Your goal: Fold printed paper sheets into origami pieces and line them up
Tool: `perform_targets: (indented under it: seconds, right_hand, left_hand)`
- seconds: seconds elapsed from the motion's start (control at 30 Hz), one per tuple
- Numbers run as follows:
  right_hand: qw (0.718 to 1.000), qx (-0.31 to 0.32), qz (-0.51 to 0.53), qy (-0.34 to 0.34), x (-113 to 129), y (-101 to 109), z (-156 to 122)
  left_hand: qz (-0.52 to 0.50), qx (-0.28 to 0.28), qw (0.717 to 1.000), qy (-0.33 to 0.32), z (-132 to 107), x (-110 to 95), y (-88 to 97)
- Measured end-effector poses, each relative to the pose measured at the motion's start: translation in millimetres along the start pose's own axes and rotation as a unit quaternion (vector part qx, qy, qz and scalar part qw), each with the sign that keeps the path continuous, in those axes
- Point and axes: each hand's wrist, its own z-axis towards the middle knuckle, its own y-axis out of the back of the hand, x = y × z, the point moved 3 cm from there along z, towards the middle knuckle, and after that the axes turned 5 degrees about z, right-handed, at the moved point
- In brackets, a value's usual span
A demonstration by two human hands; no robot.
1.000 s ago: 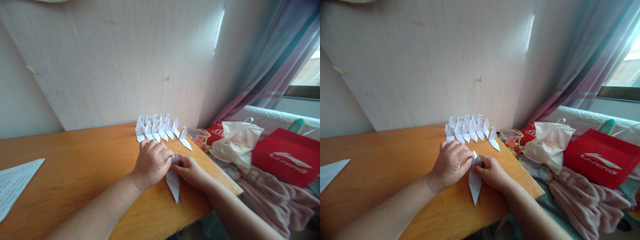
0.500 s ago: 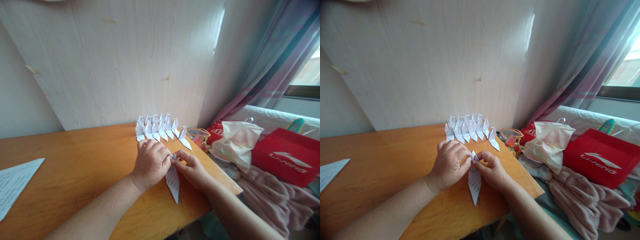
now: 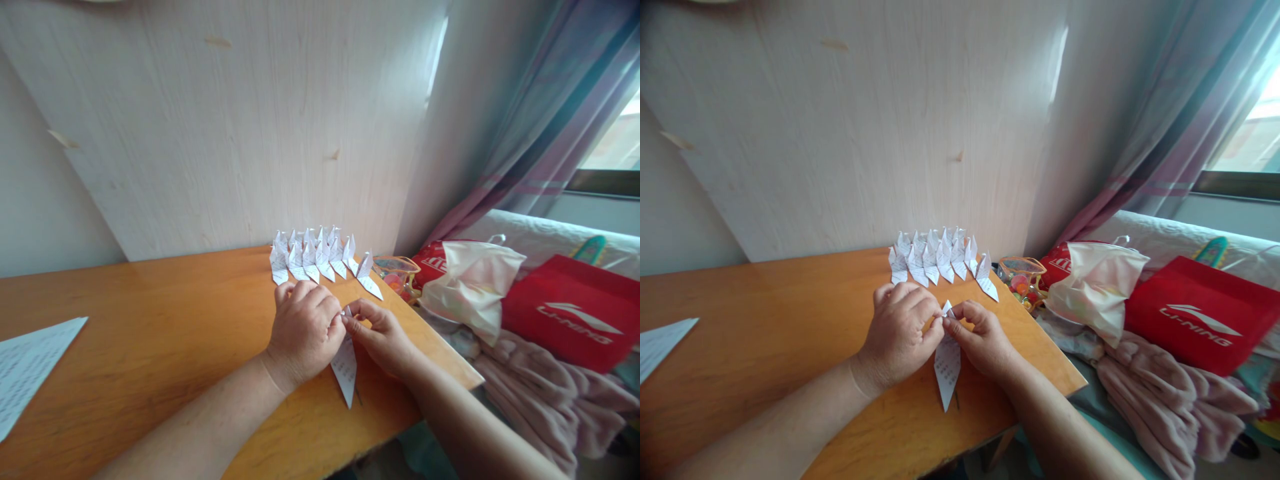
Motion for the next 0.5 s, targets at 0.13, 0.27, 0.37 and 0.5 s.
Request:
perform_targets:
  seconds: [0.13, 0.27, 0.37, 0.5]
  right_hand:
    - [1.0, 0.0, -0.005, 0.003, 1.1, -0.1, 0.1]
    - [1.0, -0.006, -0.021, 0.009, 2.7, 0.0, 0.7]
    - [0.999, -0.017, -0.026, 0.023, 3.7, 0.6, 1.1]
    - [0.999, -0.017, -0.02, 0.033, 3.5, 0.6, 1.4]
  left_hand:
    - [0.004, 0.004, 1.0, 0.005, -0.4, -2.4, 1.0]
    - [-0.003, 0.004, 1.0, 0.012, -1.0, -3.1, 1.5]
    - [-0.012, 0.001, 1.0, 0.027, -1.2, -2.0, 1.2]
    - [-0.026, 0.002, 0.998, 0.049, -1.1, 0.0, -0.5]
